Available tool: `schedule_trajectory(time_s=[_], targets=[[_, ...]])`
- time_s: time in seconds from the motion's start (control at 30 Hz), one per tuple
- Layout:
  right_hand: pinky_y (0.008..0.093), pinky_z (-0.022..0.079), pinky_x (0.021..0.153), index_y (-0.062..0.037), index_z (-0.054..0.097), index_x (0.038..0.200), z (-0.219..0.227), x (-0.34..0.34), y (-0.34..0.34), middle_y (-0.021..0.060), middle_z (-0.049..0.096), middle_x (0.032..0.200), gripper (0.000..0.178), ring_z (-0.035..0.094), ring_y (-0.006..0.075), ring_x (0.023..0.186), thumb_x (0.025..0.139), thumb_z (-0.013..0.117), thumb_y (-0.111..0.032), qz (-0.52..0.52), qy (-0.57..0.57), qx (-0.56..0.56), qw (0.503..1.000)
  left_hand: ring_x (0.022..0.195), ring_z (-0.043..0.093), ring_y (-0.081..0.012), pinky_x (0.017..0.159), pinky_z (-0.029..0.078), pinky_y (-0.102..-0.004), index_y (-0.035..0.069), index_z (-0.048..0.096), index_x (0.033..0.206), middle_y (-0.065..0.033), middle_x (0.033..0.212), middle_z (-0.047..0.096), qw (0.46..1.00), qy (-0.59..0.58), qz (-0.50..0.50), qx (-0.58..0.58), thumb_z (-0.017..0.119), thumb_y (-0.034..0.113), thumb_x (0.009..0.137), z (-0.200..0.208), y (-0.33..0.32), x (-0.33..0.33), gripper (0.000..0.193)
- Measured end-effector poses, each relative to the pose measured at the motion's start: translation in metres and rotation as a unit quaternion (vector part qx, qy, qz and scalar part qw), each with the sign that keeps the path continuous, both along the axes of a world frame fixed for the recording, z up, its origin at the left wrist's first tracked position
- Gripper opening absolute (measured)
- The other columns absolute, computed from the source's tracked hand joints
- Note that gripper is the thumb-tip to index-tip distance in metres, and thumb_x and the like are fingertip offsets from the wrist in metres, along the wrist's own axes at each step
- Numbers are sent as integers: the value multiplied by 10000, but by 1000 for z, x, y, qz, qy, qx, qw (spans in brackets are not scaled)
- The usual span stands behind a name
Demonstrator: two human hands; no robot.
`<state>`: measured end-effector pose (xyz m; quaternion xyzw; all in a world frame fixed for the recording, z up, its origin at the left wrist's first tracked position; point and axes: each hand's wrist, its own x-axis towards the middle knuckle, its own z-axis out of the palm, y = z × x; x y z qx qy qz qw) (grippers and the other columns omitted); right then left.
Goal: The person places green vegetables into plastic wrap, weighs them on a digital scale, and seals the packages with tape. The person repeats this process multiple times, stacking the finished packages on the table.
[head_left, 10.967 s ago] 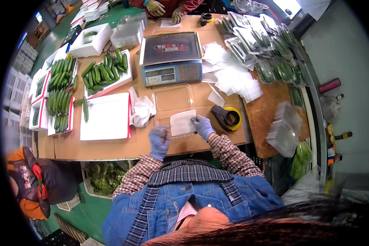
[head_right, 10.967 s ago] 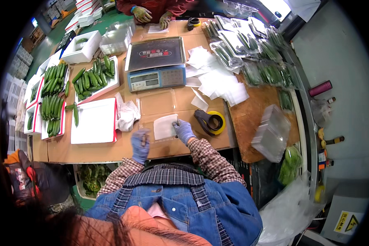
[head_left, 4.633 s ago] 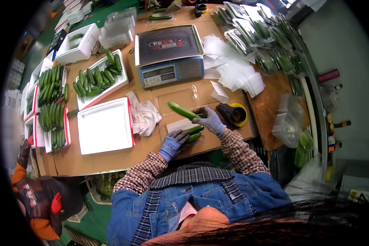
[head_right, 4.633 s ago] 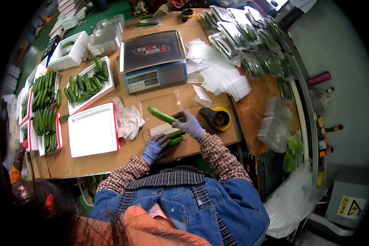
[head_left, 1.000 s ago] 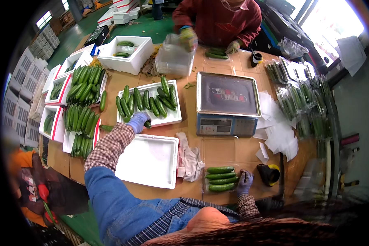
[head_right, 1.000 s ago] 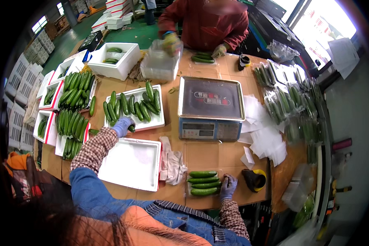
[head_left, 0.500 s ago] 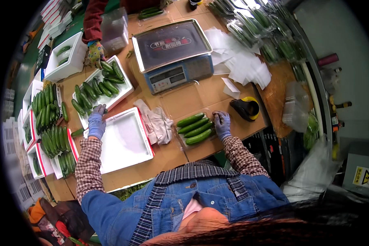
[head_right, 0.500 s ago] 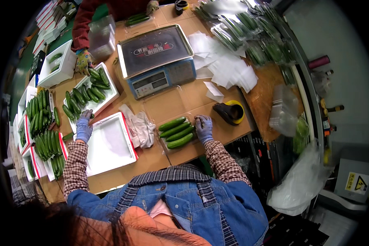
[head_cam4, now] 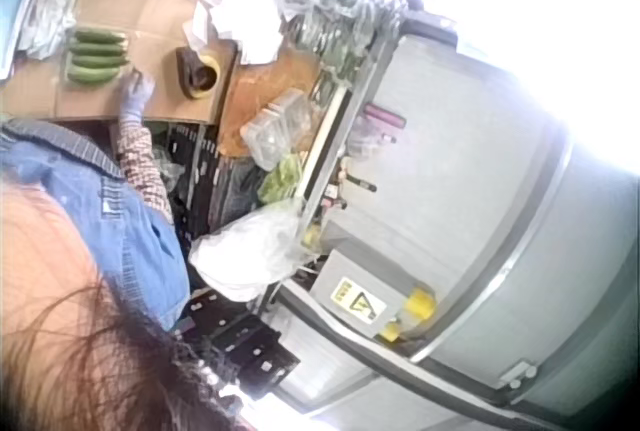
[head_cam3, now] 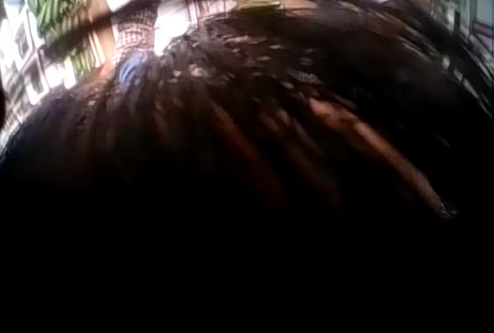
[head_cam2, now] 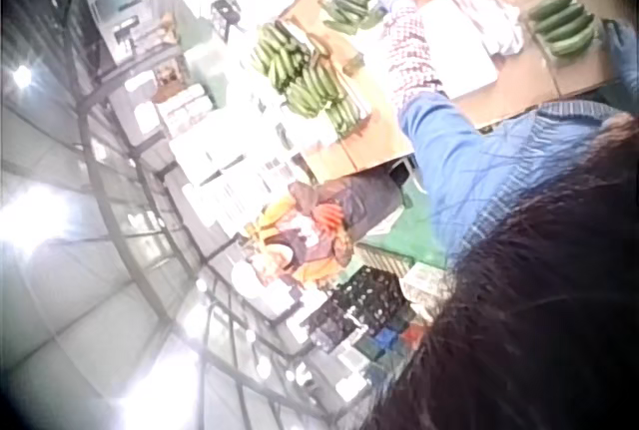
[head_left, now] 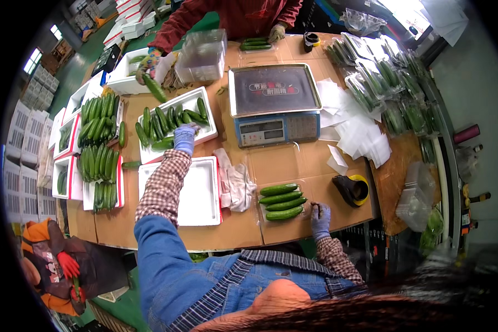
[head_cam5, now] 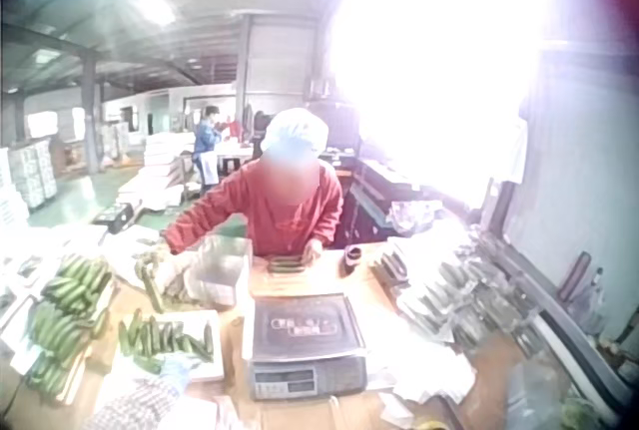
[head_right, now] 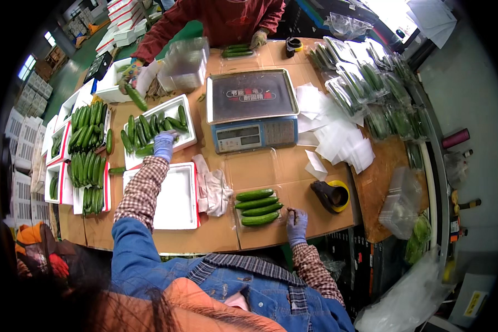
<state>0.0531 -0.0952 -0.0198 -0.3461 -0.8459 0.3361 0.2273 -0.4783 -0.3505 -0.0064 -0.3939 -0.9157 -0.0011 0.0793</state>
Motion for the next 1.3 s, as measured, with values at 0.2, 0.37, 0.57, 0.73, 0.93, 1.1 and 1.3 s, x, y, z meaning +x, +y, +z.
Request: schedule_trajectory(time_s=[0.2,0.37,0.57,0.73,0.93,1.1,1.3], targets=[[392,418,849,-68,635,937,-10,9,-2,120,610,933,135,539,298,927,841,545,-95,-31,3,24,999,1029,589,-215,793,464,-400,259,656,1026,-31,1073,624,939,60,-27,-338,498,223,871,19,74,-15,223],[390,425,833,-73,639,926,-7,0,-11,114,615,935,127,544,296,912,833,554,-90,0,32,2,999,991,609,-229,766,484,-389,157,664,1044,-63,1051,634,941,88,40,-324,498,133,869,-38,8,-72,242],[375,425,836,-72,654,907,-5,5,5,125,622,882,137,552,294,889,836,555,-136,-23,-10,-38,999,963,584,-266,836,478,-369,113,603,1044,-117,1036,591,959,-80,19,271,647,82,784,94,51,76,266],[381,469,785,-46,646,963,8,-8,18,164,649,924,229,608,310,888,875,556,-238,-27,-26,-143,989,946,548,-156,856,461,-293,20,495,1112,-82,1055,554,745,-415,-81,516,590,28,852,73,50,217,277],[377,489,762,-62,630,1019,30,-10,16,157,664,899,340,637,299,865,884,565,-367,51,-146,-180,971,992,565,-231,882,441,-352,86,560,1015,-83,1018,606,795,-347,-178,465,662,2,699,36,79,362,342],[362,500,738,-66,637,1014,29,-3,15,147,670,880,335,647,278,829,871,587,-364,59,-140,-164,975,984,559,-297,897,417,-416,125,593,1014,-89,1029,618,897,-257,-148,328,673,47,668,24,80,371,363],[319,503,708,-58,637,1019,19,11,21,113,678,865,320,645,209,772,865,614,-338,39,-111,-230,966,969,553,-297,873,430,-379,31,596,1029,-128,1001,610,909,-149,49,387,622,186,801,-12,92,311,277]])
